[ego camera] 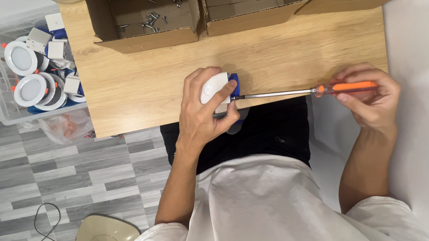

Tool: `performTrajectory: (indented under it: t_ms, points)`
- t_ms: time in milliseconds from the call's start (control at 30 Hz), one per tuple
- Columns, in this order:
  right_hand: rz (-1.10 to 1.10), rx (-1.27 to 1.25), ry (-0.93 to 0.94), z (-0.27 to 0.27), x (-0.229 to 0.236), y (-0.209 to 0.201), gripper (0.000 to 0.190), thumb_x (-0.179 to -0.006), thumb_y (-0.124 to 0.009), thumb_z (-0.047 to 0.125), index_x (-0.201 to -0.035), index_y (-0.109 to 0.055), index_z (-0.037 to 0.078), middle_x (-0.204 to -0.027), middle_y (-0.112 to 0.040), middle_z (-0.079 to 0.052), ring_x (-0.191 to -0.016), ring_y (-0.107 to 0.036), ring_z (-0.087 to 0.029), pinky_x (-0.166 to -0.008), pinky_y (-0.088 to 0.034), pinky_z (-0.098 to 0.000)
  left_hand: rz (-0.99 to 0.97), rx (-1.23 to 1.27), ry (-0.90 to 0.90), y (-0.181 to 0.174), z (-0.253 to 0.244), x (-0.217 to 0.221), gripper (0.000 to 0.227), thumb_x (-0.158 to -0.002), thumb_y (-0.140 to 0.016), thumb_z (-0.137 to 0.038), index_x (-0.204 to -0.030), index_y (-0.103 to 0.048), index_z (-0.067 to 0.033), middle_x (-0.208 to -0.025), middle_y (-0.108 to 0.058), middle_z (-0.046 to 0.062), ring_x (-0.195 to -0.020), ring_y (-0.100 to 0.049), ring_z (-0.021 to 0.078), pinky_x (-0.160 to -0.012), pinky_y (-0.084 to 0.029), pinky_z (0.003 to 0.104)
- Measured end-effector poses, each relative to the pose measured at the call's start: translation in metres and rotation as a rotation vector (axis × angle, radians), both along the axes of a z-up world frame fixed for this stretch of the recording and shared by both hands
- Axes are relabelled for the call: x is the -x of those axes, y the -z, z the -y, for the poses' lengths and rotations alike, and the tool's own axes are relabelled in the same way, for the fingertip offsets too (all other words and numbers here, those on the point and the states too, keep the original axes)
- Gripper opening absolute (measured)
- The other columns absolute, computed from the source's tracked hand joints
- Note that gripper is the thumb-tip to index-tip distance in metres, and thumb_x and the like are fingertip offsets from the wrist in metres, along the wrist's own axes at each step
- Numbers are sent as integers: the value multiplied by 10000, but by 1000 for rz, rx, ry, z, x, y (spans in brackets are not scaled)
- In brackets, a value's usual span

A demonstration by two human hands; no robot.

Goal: The person assembles a white plastic electrical box with a blue internal component using a screwdriver. They tighten screws to secure the parts, then disassemble and reassemble the unit, placing the finished component into a cardboard box.

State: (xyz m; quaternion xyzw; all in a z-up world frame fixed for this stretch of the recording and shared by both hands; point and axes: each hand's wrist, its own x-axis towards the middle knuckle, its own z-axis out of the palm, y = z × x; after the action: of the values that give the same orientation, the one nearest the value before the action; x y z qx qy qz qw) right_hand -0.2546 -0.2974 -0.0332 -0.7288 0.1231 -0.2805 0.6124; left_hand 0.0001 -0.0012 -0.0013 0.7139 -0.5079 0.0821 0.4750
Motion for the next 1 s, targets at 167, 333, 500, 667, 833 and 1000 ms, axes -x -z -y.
performTrajectory:
  t_ms: [167, 333, 500, 667, 833, 1000]
  points:
    - [-122, 27, 36, -13, -15, -18, 313, -1112, -641, 207, -1238, -620, -79, -1070, -674, -278, -941, -707, -398, -844, -590, -442, 11, 2, 2, 0, 0, 0, 392, -973, -764, -88, -1352, -673, -134, -1365, -609, 224, -1208, -616, 450, -1049, -594, 594]
    - [-186, -44, 112, -12, -9, -13, 220, -1133, -672, 92, -1144, -631, -123, -906, -687, -290, -675, -716, -373, -592, -610, -374, -2, 7, -18, 1, 1, 3, 468, -917, -767, -56, -1363, -669, -158, -1379, -611, 210, -1229, -614, 451, -1051, -605, 593]
    - [-12, -107, 14, -3, 0, -3, 240, -1012, -755, 92, -1168, -646, -54, -1094, -682, -247, -1018, -738, -394, -690, -727, -396, 1, 28, -43, -2, 4, 4, 398, -910, -749, -60, -1297, -699, -135, -1356, -623, 204, -1202, -621, 447, -1049, -597, 586]
    - [3, -34, 27, 1, 4, 2, 214, -979, -801, 64, -1126, -655, 8, -1160, -697, -228, -1094, -751, -354, -1002, -682, -452, 3, 30, -44, -3, 4, 4, 409, -886, -770, -39, -1277, -700, -137, -1343, -622, 193, -1193, -625, 439, -1037, -606, 571]
    - [35, -70, -3, -2, 3, -7, 204, -964, -785, -14, -1114, -649, 3, -1181, -682, -217, -1084, -754, -349, -1028, -720, -476, -1, 26, -36, -2, 4, 3, 388, -887, -778, -40, -1257, -708, -132, -1338, -626, 190, -1190, -630, 434, -1039, -600, 567]
    - [-8, 62, -19, -7, 2, -24, 260, -958, -793, 5, -1166, -638, 0, -1234, -635, -227, -1107, -743, -373, -1065, -700, -501, 14, 46, -29, -4, 5, 2, 419, -886, -783, -14, -1275, -694, -143, -1331, -622, 188, -1199, -636, 424, -1050, -597, 566]
